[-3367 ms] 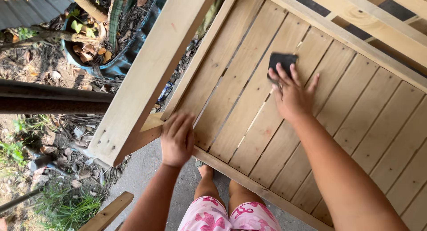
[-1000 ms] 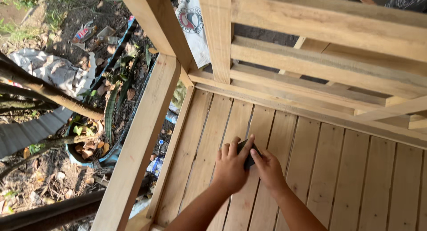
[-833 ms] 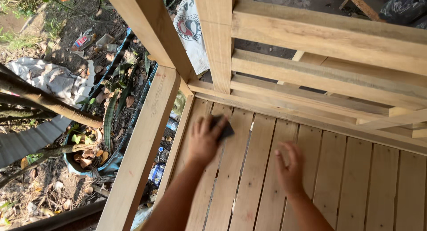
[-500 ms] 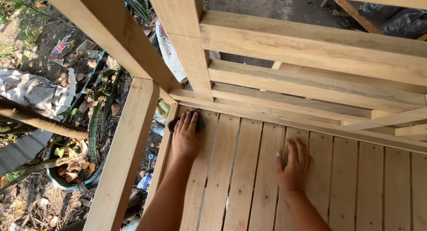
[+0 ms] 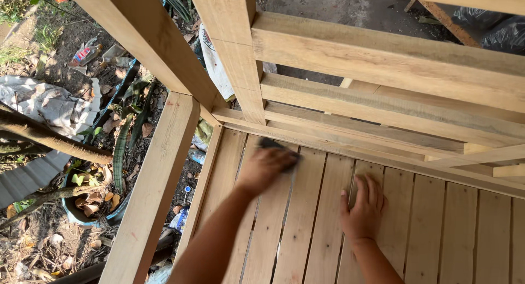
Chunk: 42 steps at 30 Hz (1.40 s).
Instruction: The person sands the surface of a wooden slatted bench using a sanding block. They move the block back and forth along the planks, covering the entire surface area systematically.
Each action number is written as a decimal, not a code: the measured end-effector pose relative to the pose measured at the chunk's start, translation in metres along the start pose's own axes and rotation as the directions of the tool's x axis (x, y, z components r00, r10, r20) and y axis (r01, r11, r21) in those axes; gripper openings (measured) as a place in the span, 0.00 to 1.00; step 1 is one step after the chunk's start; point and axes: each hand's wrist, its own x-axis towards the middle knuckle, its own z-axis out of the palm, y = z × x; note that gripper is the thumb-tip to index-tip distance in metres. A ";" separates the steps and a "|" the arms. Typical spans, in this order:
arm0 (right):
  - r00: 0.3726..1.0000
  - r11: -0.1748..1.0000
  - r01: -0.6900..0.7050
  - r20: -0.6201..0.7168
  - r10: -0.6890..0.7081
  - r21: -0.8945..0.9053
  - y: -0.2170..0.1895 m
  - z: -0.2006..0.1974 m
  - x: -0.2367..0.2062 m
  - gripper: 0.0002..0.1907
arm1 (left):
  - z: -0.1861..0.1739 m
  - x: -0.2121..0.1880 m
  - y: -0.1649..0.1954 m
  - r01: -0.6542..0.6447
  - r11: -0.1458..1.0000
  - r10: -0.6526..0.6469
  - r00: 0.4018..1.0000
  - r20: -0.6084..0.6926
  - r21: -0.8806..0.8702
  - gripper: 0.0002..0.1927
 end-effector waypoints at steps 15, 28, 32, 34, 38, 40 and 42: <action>0.999 0.999 -0.010 0.050 0.013 -0.043 0.002 -0.001 0.001 0.25 | 0.006 -0.010 -0.003 0.040 0.996 -0.038 0.999 0.028 -0.083 0.23; 0.999 0.997 0.019 0.039 -0.017 -0.073 0.005 0.001 -0.001 0.26 | 0.000 -0.025 -0.047 0.410 0.891 -0.423 0.906 -0.026 -0.197 0.25; 0.999 0.997 0.018 0.049 -0.014 -0.074 0.004 0.002 -0.002 0.26 | -0.001 -0.035 -0.058 0.520 0.822 -0.565 0.795 -0.220 -0.233 0.32; 0.999 0.998 0.015 0.033 -0.013 -0.065 0.004 0.002 -0.001 0.26 | 0.002 -0.038 -0.052 0.552 0.820 -0.571 0.780 -0.256 -0.149 0.36; 0.999 0.998 0.008 0.043 -0.005 -0.063 0.003 0.002 -0.001 0.25 | 0.008 -0.039 -0.032 0.597 0.780 -0.626 0.744 -0.233 -0.189 0.35; 0.999 0.997 0.010 0.045 -0.006 -0.077 0.003 0.002 0.000 0.25 | 0.008 -0.036 -0.029 0.595 0.760 -0.649 0.721 -0.243 -0.263 0.34; 0.998 0.994 0.009 0.062 -0.002 -0.106 0.003 0.002 0.001 0.25 | 0.006 -0.033 -0.033 0.573 0.736 -0.667 0.703 -0.246 -0.361 0.32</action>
